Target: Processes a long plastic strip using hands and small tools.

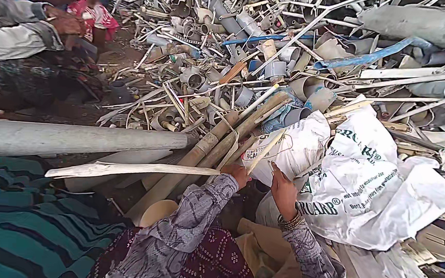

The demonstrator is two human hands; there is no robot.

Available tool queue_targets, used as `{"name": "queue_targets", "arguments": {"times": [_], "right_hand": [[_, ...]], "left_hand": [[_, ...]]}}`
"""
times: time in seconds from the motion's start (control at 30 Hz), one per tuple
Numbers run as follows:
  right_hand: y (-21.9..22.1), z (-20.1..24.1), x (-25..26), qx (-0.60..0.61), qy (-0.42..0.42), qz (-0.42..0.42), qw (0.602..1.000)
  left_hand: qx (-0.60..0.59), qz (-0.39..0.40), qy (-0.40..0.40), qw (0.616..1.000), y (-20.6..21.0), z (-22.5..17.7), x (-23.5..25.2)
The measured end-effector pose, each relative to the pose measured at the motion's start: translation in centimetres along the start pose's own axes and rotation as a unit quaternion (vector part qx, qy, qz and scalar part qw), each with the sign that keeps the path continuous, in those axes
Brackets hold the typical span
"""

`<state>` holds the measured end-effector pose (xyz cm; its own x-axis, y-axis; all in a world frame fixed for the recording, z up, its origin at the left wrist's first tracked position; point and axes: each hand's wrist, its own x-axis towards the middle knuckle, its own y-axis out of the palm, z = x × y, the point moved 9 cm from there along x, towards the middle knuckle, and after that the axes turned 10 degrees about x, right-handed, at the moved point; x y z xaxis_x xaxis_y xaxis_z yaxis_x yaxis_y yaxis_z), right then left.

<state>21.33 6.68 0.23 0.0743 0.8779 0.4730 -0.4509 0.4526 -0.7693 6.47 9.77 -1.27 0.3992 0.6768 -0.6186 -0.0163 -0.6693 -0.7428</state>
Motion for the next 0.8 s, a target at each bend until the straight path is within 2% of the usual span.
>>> {"name": "queue_targets", "arguments": {"times": [0.1,0.17,0.37,0.43,0.57,0.67,0.73,0.8], "right_hand": [[-0.4,0.6,0.2,0.008,-0.018,-0.018,1.000],[-0.5,0.2,1.5,0.003,-0.011,-0.002,1.000],[-1.4,0.8,2.7,0.015,-0.050,-0.011,0.999],[-1.3,0.4,2.0,0.012,-0.028,0.000,1.000],[0.6,-2.7,0.4,-0.010,0.085,0.071,0.994],[1.2,-3.7,-0.4,-0.030,0.133,0.078,0.988],[1.7,-2.6,-1.2,-0.040,0.140,0.085,0.986],[2.9,0.3,-2.8,-0.031,0.096,0.096,0.990]], "left_hand": [[0.012,0.005,-0.018,1.000,0.2,0.0,0.4],[0.014,0.005,-0.026,1.000,0.1,-0.1,0.2],[0.022,-0.026,-0.048,0.998,-1.1,1.5,-2.2],[0.033,-0.018,-0.051,0.998,-0.2,1.8,-1.5],[0.082,-0.026,-0.049,0.995,0.9,1.0,-0.2],[0.111,-0.028,-0.047,0.992,1.0,0.1,0.0],[0.116,-0.029,-0.049,0.992,1.1,0.0,0.1],[0.116,-0.025,-0.055,0.991,0.7,0.0,0.1]]}}
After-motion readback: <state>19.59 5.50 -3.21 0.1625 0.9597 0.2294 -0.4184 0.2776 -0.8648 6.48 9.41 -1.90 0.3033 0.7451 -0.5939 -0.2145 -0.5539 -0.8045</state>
